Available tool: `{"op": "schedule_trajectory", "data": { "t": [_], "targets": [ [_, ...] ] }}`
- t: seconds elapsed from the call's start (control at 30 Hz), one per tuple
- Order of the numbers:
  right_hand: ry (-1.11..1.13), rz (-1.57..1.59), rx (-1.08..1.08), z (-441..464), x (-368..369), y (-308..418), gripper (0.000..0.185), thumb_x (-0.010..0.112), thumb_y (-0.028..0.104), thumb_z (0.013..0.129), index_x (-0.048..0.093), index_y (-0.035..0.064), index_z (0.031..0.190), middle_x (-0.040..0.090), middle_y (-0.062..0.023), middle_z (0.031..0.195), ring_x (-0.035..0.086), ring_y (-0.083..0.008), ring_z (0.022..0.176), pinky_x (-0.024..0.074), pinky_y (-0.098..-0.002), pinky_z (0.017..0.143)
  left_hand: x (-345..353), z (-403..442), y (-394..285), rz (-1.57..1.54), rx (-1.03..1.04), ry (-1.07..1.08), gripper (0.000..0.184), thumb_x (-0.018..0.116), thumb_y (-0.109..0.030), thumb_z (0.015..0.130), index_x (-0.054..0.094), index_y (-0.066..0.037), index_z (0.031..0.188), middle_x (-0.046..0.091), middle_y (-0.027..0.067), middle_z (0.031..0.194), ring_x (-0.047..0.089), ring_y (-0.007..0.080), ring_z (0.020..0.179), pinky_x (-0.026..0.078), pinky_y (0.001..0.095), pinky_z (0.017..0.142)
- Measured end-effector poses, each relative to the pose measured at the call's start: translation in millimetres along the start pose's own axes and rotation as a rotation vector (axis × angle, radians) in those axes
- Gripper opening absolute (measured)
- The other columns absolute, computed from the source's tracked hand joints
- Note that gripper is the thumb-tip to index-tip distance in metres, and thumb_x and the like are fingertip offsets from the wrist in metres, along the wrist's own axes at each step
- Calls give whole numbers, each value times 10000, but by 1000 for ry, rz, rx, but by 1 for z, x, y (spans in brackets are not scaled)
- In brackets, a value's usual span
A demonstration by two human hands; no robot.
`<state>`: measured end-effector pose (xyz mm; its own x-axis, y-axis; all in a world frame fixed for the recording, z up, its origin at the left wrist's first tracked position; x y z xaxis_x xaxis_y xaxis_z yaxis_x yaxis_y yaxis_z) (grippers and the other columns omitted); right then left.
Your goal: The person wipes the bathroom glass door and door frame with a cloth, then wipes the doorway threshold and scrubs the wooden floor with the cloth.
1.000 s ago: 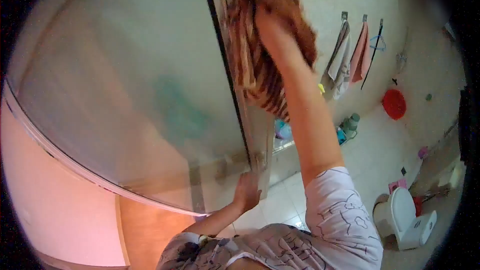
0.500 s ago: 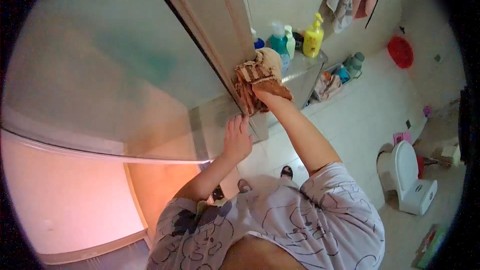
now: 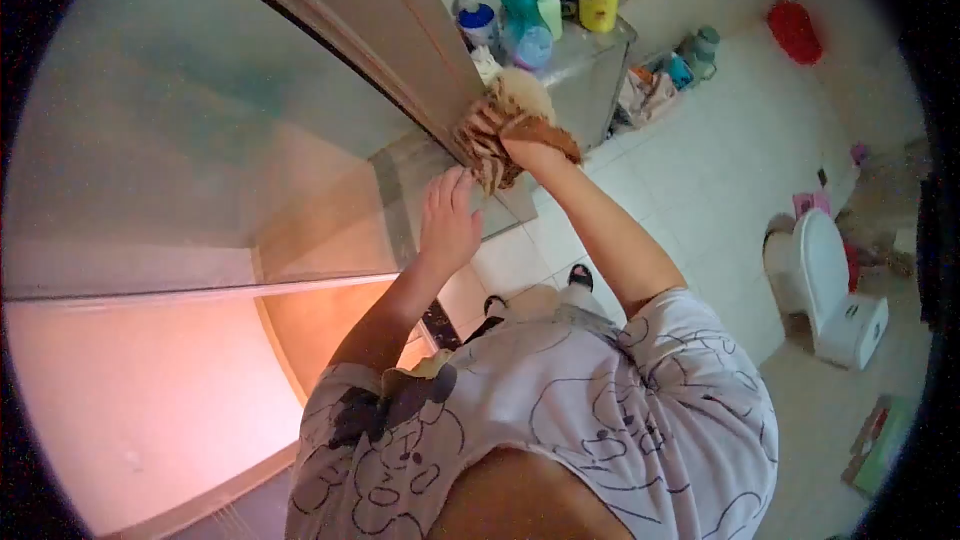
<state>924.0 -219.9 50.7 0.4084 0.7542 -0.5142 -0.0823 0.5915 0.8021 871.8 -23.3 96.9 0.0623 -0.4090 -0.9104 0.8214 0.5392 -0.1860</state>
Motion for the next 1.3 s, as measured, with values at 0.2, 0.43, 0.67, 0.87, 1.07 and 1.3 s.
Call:
{"op": "schedule_trajectory", "data": {
  "t": [0.2, 0.43, 0.67, 0.87, 1.07, 1.3],
  "targets": [
    [89, -143, 17, 19, -3, -11, 346, 528, 290, 820, 566, 91, 1101, 549, -116, 1108, 501, -285, 1005, 412, -385, 857, -10, -5, 9, 71, 152, 22, 463, 594, -94, 763, 434, 20, 1183, 448, 185, 1209, 443, 372, 1070, 354, 474, 949],
    [-204, -34, 216, -90, -11, -87, 341, 554, 286, 804, 584, 78, 1071, 570, -120, 1070, 524, -284, 966, 435, -370, 829, 4, 19, 32, 123, 168, 66, 277, 469, -84, 881, 506, 0, 1142, 562, 159, 1082, 528, 337, 965, 430, 419, 832],
    [-9, -96, 209, -80, -23, 15, 413, 682, 351, 686, 602, 103, 1006, 641, -141, 902, 612, -348, 840, 503, -413, 732, -1, 40, 34, 4, 91, 137, 256, 477, -141, 896, 539, -43, 1124, 577, 156, 1011, 541, 342, 927, 439, 429, 813],
    [25, -180, 267, -41, 25, 8, 367, 668, 330, 629, 614, 64, 875, 585, -166, 966, 564, -338, 939, 464, -427, 800, 3, 39, 43, -109, 83, 194, 258, 528, -133, 867, 545, -29, 1103, 568, 174, 930, 529, 362, 911, 427, 436, 785],
    [73, -194, 458, -79, 90, -108, 221, 578, 291, 742, 671, 93, 773, 632, -112, 690, 640, -258, 668, 515, -366, 589, -3, 38, 30, -47, 3, 205, 260, 542, -89, 844, 544, -28, 1097, 561, 170, 922, 525, 362, 877, 425, 428, 757],
    [-85, 806, 54, -71, 196, -129, 403, 362, 247, 925, 392, 79, 1290, 426, -104, 1347, 429, -266, 1220, 372, -433, 998, -3, 34, 29, -73, 48, 145, 250, 546, -54, 821, 535, -6, 1066, 558, 191, 1000, 531, 371, 930, 433, 403, 805]
  ]
}}
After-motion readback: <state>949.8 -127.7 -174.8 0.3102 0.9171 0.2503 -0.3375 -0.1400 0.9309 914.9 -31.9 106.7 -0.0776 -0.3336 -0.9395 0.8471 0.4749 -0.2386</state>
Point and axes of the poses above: each hand's wrist, its own z-axis towards the middle knuckle, its own x-axis out of the palm, y = z × x, the point moved 3 cm from there along z, towards the middle knuckle
